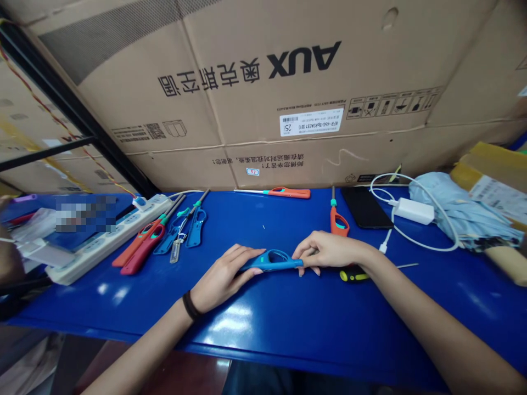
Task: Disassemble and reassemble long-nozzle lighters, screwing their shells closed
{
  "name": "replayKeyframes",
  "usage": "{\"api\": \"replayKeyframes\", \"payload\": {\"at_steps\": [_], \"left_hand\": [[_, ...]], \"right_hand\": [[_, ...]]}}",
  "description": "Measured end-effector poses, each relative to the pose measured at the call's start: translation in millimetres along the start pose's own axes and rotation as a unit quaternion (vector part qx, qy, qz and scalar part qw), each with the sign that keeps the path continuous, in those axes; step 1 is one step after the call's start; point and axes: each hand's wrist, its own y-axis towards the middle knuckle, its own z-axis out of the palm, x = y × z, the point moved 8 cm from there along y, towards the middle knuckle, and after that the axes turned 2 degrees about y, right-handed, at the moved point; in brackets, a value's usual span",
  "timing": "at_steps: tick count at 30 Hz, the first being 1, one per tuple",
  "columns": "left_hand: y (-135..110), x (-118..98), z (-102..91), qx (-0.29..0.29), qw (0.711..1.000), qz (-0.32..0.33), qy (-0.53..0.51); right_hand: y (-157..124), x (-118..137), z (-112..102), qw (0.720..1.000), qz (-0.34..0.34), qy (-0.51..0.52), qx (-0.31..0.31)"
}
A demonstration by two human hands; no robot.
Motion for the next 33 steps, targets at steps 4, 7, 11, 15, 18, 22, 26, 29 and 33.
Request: {"api": "replayKeyframes", "payload": {"at_steps": [4, 7, 11, 15, 18, 22, 26, 29, 33], "left_hand": [[-3.3, 3.9, -1.5, -0.017, 1.0, 0.002, -0.001], [-3.3, 5.6, -1.5, -0.03, 1.0, 0.0, -0.004], [-2.0, 3.7, -4.0, -0.049, 0.999, 0.002, -0.009], [-1.6, 1.4, -5.4, -0.05, 0.999, 0.008, -0.016], [-1.5, 3.5, -5.7, -0.054, 0.998, -0.001, -0.023], [-1.5, 5.0, -4.3, -0.055, 0.998, 0.0, -0.023], [-2.3, 6.9, -3.0, -0.049, 0.998, -0.004, -0.03], [-3.4, 6.4, -1.3, -0.039, 0.999, -0.005, -0.027], [-4.0, 3.4, 1.3, -0.027, 1.0, -0.001, -0.008]], "right_hand": [[0.2, 0.3, 0.7, 1.0, -0.001, 0.009, 0.003], [-0.2, 2.1, 1.8, 1.0, -0.003, 0.021, 0.008], [-1.9, 5.9, 1.4, 1.0, -0.007, 0.003, 0.009], [-4.2, 9.5, 1.9, 1.0, -0.001, -0.007, 0.021], [-5.8, 13.3, 2.1, 1.0, 0.001, 0.001, 0.028], [-6.7, 12.4, 0.0, 1.0, 0.018, -0.009, 0.016], [-6.7, 10.1, 4.0, 0.999, 0.013, 0.023, 0.038], [-6.1, 9.9, 5.0, 0.999, 0.007, 0.026, 0.04], [-5.4, 8.9, -0.1, 1.0, 0.02, -0.006, 0.005]]}}
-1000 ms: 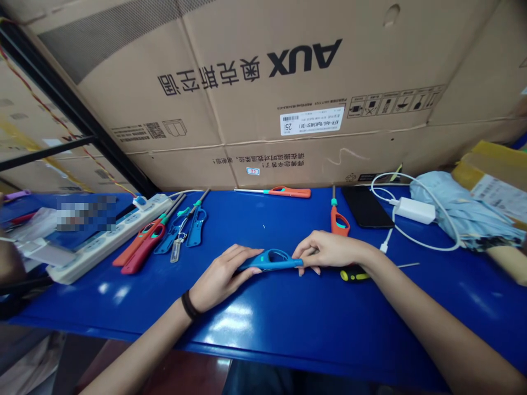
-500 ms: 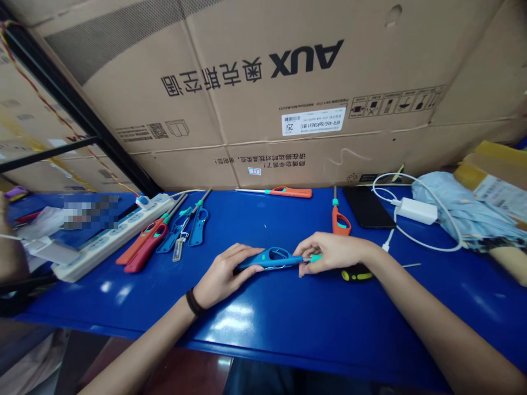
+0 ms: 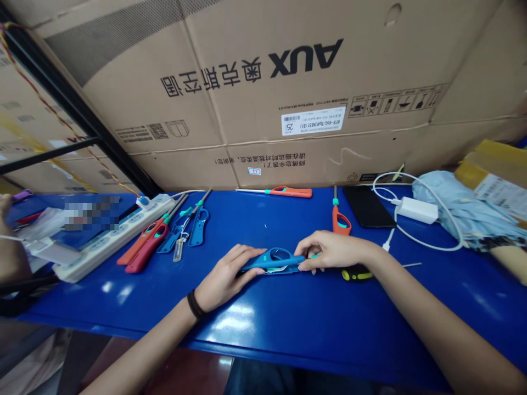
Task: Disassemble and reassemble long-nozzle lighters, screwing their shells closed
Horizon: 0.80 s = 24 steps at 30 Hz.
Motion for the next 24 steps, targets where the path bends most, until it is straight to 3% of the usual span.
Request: {"api": "replayKeyframes", "payload": {"at_steps": [4, 10, 17, 24], "left_hand": [[0.8, 0.2, 0.7, 0.003, 1.0, -0.01, -0.004], [1.6, 1.6, 0.1, 0.002, 1.0, -0.022, -0.018], [1.6, 3.8, -0.5, -0.004, 0.999, -0.033, -0.034], [1.4, 3.9, -0.3, -0.001, 0.999, -0.034, -0.035]], "right_hand": [[-0.5, 2.4, -6.8, 0.996, -0.009, -0.071, -0.047], [1.8, -8.7, -8.0, 0.997, 0.022, 0.013, -0.075], [-3.5, -3.0, -13.7, 0.987, -0.009, -0.073, -0.142], [-2.4, -5.4, -11.9, 0.979, -0.007, -0.086, -0.182]]}}
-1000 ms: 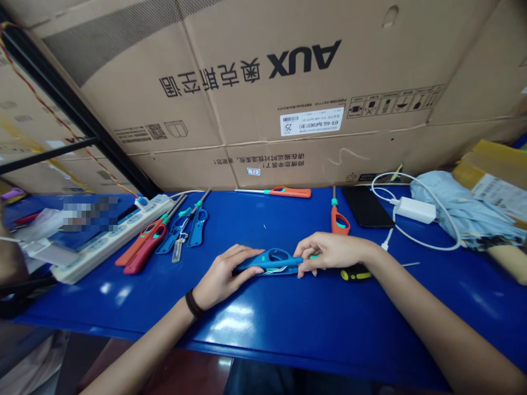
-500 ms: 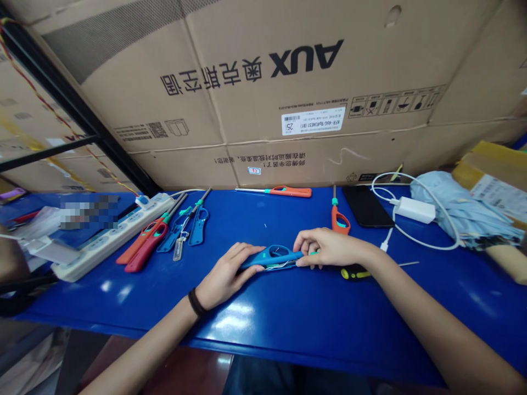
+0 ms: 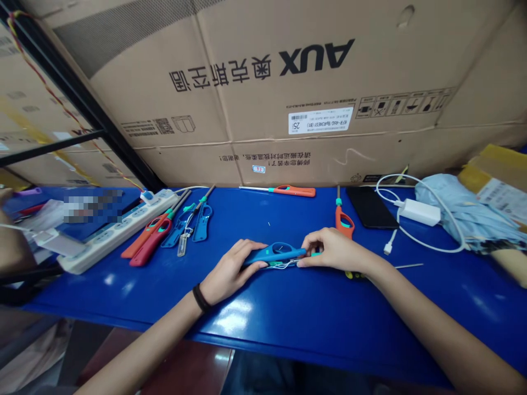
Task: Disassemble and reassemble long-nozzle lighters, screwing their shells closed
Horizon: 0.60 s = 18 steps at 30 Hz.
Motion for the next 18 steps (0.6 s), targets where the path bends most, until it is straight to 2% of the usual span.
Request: {"api": "replayKeyframes", "payload": {"at_steps": [5, 10, 18], "left_hand": [[-0.3, 0.9, 0.7, 0.004, 1.0, -0.001, -0.003], [-2.4, 2.6, -1.9, 0.01, 1.0, 0.011, 0.005], [-24.5, 18.2, -17.3, 0.011, 0.999, -0.018, 0.027]], "right_hand": [[2.0, -1.0, -2.9, 1.0, 0.016, 0.01, -0.014], [5.5, 3.3, -1.5, 1.0, 0.025, 0.002, -0.001], [18.9, 23.7, 14.6, 0.999, 0.002, -0.025, 0.029]]}}
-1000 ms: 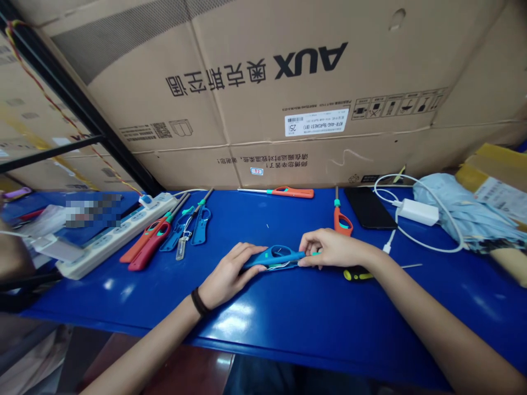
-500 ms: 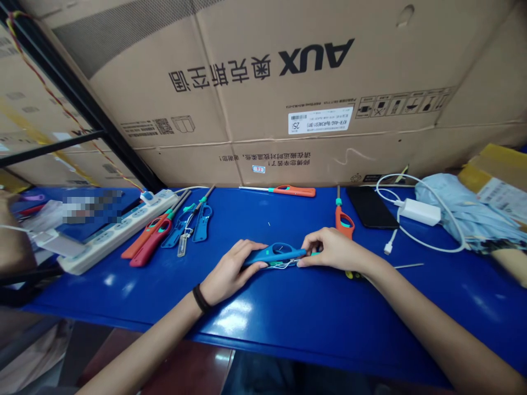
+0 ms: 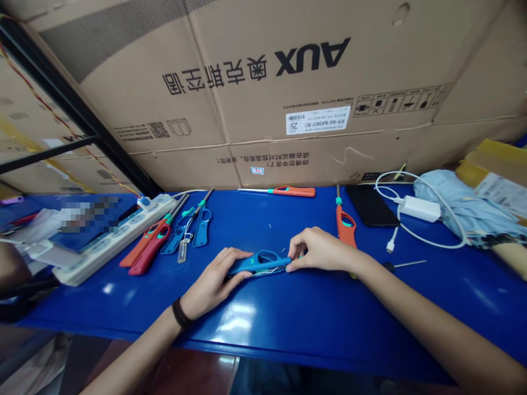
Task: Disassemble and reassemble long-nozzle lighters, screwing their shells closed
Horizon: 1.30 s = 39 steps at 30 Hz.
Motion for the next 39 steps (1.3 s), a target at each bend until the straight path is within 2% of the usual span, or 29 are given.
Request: {"api": "replayKeyframes", "payload": {"at_steps": [4, 12, 16, 22, 29, 34, 39], "left_hand": [[-9.6, 4.5, -5.4, -0.006, 1.0, -0.01, 0.003], [-14.8, 8.9, -6.6, -0.007, 1.0, -0.011, -0.004], [-14.7, 8.8, -6.3, -0.005, 1.0, -0.012, -0.006], [-14.6, 8.1, -6.7, -0.005, 1.0, -0.019, 0.001], [-14.2, 10.0, -4.8, 0.001, 1.0, -0.018, -0.006], [-15.0, 9.2, -3.8, 0.012, 1.0, -0.018, -0.014], [-15.8, 9.9, -3.8, 0.004, 1.0, -0.025, 0.0]], "right_hand": [[5.9, 4.9, 9.5, 0.999, -0.014, 0.033, 0.014], [11.3, 6.1, 15.3, 0.998, -0.027, 0.049, 0.014], [9.6, 7.3, 15.9, 0.999, -0.029, 0.019, -0.008], [7.2, 5.7, 16.4, 1.0, -0.019, 0.02, 0.009], [1.5, 10.1, 15.0, 0.999, -0.033, -0.032, 0.012], [0.7, 6.4, 13.3, 0.998, -0.031, -0.012, -0.044], [-3.8, 10.4, 14.7, 0.996, -0.067, 0.019, -0.057]]}}
